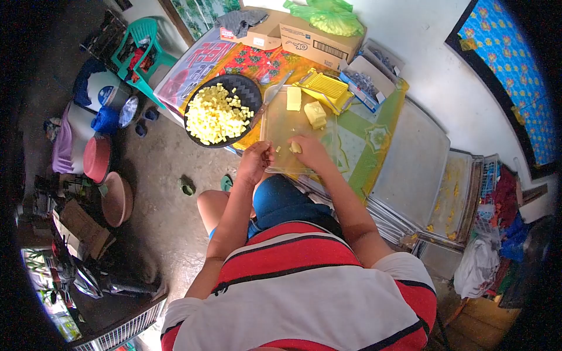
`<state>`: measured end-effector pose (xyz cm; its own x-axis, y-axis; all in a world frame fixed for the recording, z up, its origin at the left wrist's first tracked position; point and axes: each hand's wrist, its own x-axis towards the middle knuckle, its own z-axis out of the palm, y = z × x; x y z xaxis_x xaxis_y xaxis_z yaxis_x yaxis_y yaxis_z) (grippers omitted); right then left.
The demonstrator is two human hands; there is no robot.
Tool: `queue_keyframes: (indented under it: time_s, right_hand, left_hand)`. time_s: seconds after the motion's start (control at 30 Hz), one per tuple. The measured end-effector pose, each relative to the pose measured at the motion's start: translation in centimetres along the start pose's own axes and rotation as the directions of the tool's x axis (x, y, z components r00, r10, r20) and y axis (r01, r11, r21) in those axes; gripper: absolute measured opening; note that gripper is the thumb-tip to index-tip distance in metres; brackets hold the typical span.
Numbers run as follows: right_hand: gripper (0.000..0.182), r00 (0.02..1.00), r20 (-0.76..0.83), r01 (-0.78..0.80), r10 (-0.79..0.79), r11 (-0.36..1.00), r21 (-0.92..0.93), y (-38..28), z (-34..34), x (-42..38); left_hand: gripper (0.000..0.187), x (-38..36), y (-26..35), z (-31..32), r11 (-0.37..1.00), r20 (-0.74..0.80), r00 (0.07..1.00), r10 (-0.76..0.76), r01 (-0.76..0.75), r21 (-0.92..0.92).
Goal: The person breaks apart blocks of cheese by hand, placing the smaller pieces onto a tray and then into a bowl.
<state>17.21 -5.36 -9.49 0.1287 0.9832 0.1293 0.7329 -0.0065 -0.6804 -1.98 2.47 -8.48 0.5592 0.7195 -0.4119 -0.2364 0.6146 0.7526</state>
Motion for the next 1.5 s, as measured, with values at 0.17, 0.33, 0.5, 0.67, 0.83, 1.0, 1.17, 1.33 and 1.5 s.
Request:
queue_keyframes:
  time_s: [0.17,0.33,0.5,0.67,0.83,1.0,1.17,1.33,1.5]
  right_hand:
    - [0.031,1.0,-0.014,-0.008,0.007,1.0,-0.03,-0.3,0.6,0.8]
    - [0.033,0.999,-0.017,0.054,-0.051,0.944,0.324,-3.5,-0.9,1.9]
    - [0.034,0.999,-0.023,0.042,-0.036,0.898,0.438,-4.7,-0.9,2.4]
    - [0.039,0.997,0.017,-0.075,0.08,0.808,0.584,-3.0,0.4,2.7]
    - [0.047,0.913,0.339,-0.377,0.227,0.149,0.914,-1.9,-0.8,2.1]
    - [0.039,0.906,0.399,-0.382,0.142,-0.131,0.915,-3.2,-2.6,1.6]
    - [0.033,0.935,0.301,-0.298,0.187,-0.044,0.954,-5.0,-3.3,1.1]
    - [0.033,0.971,0.148,-0.168,0.188,0.099,0.981,-6.2,-3.5,1.0]
    - [0.034,0.972,0.046,-0.119,0.23,0.314,0.942,-7.7,-4.2,0.8]
  left_hand:
    - [0.017,0.0,0.1,0.3,0.986,-0.026,0.999,-0.026,0.03,0.165]
    - [0.021,0.3,0.3,0.4,0.963,-0.033,0.993,-0.116,0.121,0.242]
    - [0.02,0.9,0.8,0.4,0.967,-0.012,0.999,-0.03,0.032,0.253]
    - [0.019,1.7,2.8,-1.8,0.912,-0.182,0.965,0.19,-0.105,0.397]
    - [0.022,6.4,4.6,-8.5,0.722,-0.349,0.786,0.511,-0.172,0.67]
    - [0.021,9.2,5.7,-12.2,0.553,-0.336,0.647,0.684,-0.159,0.818]
    - [0.025,8.4,6.2,-10.3,0.524,-0.367,0.57,0.736,-0.135,0.841]
    - [0.017,0.4,7.6,-0.3,0.801,-0.146,0.894,0.423,-0.294,0.521]
    - [0.026,-3.4,6.1,4.9,0.938,0.154,0.968,0.196,-0.231,0.258]
